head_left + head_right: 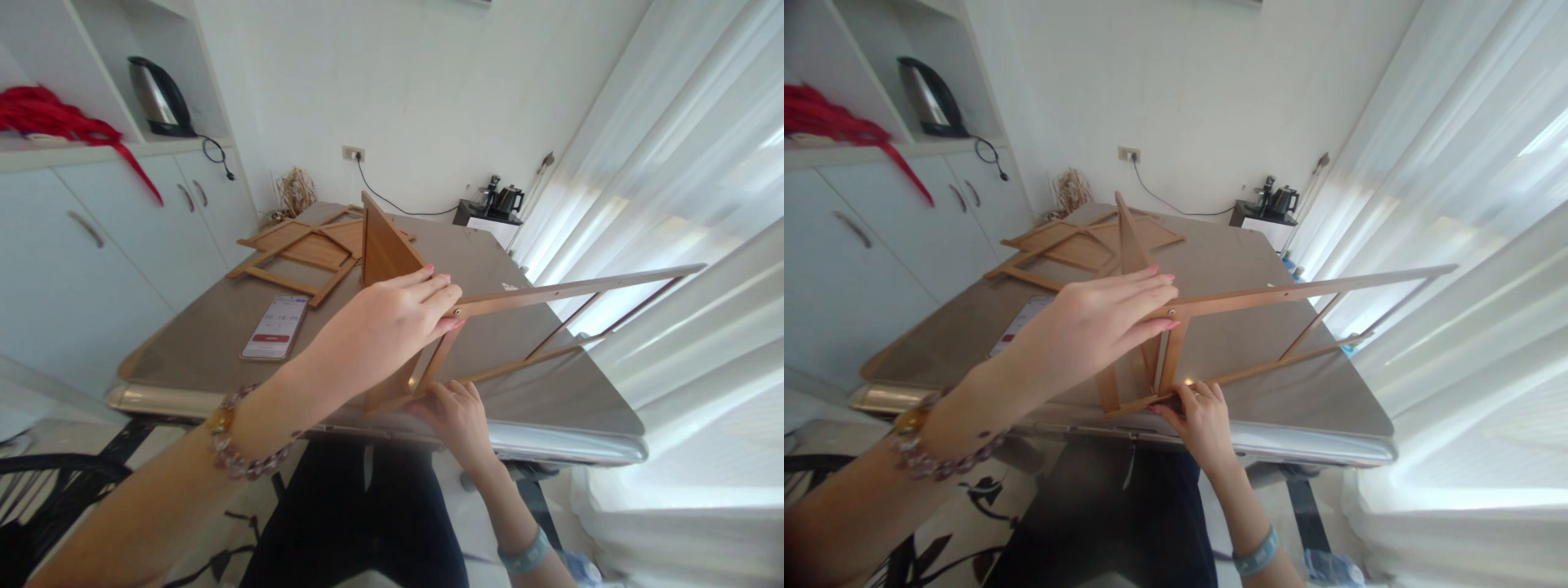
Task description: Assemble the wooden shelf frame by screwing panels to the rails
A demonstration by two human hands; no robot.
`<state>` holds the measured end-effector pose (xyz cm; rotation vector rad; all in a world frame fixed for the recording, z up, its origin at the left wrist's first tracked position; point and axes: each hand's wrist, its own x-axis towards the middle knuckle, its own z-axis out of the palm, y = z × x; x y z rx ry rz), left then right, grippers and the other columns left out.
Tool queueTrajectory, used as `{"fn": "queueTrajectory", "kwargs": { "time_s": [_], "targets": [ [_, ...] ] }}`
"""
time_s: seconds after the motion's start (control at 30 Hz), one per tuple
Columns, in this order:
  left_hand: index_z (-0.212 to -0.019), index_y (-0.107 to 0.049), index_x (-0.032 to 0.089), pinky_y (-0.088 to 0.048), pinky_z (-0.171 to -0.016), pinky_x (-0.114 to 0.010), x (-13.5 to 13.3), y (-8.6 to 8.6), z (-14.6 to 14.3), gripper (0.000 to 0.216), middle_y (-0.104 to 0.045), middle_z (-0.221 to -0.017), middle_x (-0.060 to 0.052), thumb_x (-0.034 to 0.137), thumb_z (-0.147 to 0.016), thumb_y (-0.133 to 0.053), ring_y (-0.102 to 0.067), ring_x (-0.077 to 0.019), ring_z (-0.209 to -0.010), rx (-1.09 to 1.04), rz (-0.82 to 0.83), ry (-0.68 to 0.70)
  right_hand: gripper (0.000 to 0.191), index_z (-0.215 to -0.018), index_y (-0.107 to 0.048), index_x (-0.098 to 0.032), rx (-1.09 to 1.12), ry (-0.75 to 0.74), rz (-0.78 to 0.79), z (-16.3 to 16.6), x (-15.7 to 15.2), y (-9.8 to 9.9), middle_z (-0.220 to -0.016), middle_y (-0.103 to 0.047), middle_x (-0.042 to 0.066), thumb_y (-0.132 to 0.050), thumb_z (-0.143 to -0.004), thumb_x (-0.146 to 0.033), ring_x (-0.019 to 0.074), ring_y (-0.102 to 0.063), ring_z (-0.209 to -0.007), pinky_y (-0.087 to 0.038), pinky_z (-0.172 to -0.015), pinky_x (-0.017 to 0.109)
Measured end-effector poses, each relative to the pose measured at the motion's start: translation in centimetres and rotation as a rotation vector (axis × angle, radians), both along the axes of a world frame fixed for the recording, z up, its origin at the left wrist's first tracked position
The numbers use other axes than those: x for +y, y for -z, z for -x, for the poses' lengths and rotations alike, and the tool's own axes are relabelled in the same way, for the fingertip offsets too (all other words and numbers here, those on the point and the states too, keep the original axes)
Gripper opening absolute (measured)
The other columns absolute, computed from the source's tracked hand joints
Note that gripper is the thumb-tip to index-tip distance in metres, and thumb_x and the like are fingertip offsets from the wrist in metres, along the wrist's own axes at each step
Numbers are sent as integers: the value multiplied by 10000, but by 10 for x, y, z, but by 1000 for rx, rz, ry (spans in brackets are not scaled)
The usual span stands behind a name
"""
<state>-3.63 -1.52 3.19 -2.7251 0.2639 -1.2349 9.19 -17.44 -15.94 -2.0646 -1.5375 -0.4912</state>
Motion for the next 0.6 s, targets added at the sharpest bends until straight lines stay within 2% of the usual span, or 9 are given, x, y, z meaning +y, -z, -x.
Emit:
{"fn": "queueTrajectory", "kwargs": {
  "time_s": [0.33,0.47,0.53,0.6],
  "targets": [
    [-1030,-658,85,-524,-993,-286,-4,-2,3,200,-725,-1109,-89,225,-954,-538,-661,-182,-1110,10,19,-2,385,-988,-653,-201,59,-21,23,0,-3,0,-738,-646,12,-569,-898,-566,171,-578,-766,-350,-741,305],
    [-1037,-648,101,-521,-995,-296,-4,-2,3,194,-720,-1124,-85,232,-960,-527,-652,-181,-1125,27,46,-8,421,-1213,-560,-179,155,-2,11,3,-10,-1,-693,-579,2,-545,-940,-499,185,-552,-751,-391,-750,320],
    [-1042,-644,97,-523,-994,-298,-5,-2,3,197,-717,-1127,-88,233,-959,-528,-651,-184,-1128,30,57,-5,404,-1313,-461,-163,222,28,-50,6,-17,3,-789,-580,32,-460,-986,-400,194,-550,-794,-428,-774,340],
    [-1037,-644,91,-519,-1001,-296,-5,-2,3,195,-720,-1117,-90,231,-954,-536,-654,-183,-1122,26,59,-1,339,-1312,-408,-164,279,42,-130,11,-25,10,-958,-571,83,-369,-1004,-300,203,-560,-907,-460,-822,365]
  ]
}}
